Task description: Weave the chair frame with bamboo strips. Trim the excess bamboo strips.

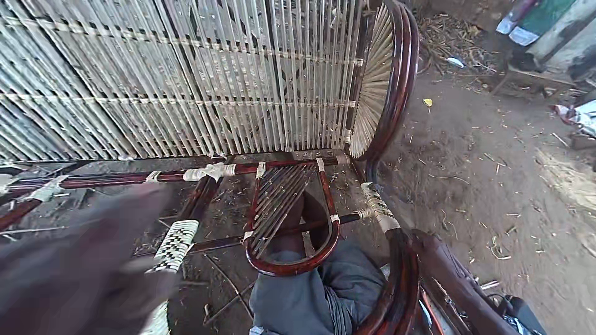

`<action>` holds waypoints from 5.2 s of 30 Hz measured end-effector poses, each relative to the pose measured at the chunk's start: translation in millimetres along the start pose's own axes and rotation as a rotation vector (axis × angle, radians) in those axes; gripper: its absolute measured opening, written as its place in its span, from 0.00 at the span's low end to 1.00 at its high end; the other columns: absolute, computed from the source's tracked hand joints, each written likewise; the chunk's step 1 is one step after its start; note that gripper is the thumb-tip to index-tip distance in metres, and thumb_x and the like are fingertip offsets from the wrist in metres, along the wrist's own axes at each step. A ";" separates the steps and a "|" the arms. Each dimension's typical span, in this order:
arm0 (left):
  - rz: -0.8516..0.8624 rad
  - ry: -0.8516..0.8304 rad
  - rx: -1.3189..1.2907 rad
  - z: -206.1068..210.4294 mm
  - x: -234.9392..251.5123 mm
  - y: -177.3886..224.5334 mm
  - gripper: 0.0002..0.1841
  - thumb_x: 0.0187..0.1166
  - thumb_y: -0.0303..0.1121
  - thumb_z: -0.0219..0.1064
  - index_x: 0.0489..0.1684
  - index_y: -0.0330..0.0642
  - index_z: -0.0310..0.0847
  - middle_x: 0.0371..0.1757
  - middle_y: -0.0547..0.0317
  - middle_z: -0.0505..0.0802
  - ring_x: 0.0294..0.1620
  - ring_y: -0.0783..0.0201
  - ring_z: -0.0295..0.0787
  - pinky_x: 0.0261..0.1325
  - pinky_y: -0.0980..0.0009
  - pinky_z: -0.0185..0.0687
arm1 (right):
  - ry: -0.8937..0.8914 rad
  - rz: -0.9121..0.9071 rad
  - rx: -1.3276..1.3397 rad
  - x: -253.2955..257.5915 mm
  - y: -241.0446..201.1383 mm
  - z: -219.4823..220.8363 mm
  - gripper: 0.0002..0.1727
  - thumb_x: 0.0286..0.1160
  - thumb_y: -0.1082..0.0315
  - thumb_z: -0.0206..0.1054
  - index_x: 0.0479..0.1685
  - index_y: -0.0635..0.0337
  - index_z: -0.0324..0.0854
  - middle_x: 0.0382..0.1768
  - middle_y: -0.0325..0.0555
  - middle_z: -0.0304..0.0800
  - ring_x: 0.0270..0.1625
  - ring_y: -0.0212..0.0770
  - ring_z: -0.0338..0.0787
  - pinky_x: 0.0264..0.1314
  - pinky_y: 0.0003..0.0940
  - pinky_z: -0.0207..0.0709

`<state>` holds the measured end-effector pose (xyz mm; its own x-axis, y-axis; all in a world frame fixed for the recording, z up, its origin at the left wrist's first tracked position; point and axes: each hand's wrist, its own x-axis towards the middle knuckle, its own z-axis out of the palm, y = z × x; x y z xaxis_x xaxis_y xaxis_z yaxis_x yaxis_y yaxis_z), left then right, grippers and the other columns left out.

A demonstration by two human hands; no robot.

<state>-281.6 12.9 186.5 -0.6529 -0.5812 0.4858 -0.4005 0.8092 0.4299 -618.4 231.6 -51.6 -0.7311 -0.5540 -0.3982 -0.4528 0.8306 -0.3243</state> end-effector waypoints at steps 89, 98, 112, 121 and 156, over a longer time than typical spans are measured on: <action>-0.148 -0.245 0.000 80.0 -93.0 -4.9 0.19 0.91 0.45 0.56 0.48 0.41 0.90 0.33 0.50 0.93 0.26 0.54 0.91 0.23 0.57 0.84 | 0.688 -1.931 -0.370 -4.2 -147.5 -111.7 0.08 0.83 0.67 0.64 0.48 0.54 0.89 0.29 0.40 0.78 0.41 0.43 0.77 0.71 0.49 0.63; -0.134 0.019 0.157 129.1 -104.4 -3.9 0.18 0.87 0.46 0.58 0.39 0.47 0.92 0.27 0.60 0.90 0.21 0.63 0.87 0.17 0.68 0.77 | 0.233 -1.534 -0.259 -50.6 -168.4 -50.6 0.19 0.86 0.49 0.59 0.42 0.47 0.92 0.30 0.30 0.88 0.39 0.32 0.89 0.48 0.30 0.82; -0.063 -0.082 -0.327 88.6 -100.5 13.2 0.22 0.92 0.45 0.53 0.38 0.38 0.88 0.24 0.53 0.87 0.24 0.68 0.82 0.27 0.78 0.73 | -0.891 -1.031 0.858 -71.1 -168.6 -50.5 0.30 0.90 0.40 0.48 0.31 0.51 0.84 0.26 0.21 0.80 0.30 0.11 0.75 0.33 0.09 0.67; -0.141 -0.210 -0.146 110.6 -106.9 -14.0 0.23 0.91 0.50 0.53 0.43 0.46 0.92 0.29 0.60 0.92 0.25 0.65 0.89 0.25 0.66 0.84 | -0.037 -1.689 -0.228 -45.8 -182.2 -53.4 0.20 0.85 0.48 0.59 0.34 0.50 0.88 0.20 0.32 0.81 0.22 0.32 0.83 0.21 0.30 0.73; -0.361 -0.374 -0.023 73.9 -114.1 -14.3 0.24 0.90 0.51 0.51 0.37 0.46 0.89 0.21 0.59 0.88 0.21 0.58 0.87 0.21 0.56 0.79 | 0.353 -1.572 -0.160 -78.4 -189.0 -1.2 0.19 0.88 0.48 0.57 0.44 0.48 0.91 0.23 0.33 0.84 0.25 0.36 0.82 0.28 0.33 0.71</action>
<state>-249.0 74.1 68.8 -0.6626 -0.7490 0.0006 -0.6310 0.5587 0.5382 -476.1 118.1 41.9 0.4174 -0.7962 0.4380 -0.8567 -0.5055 -0.1024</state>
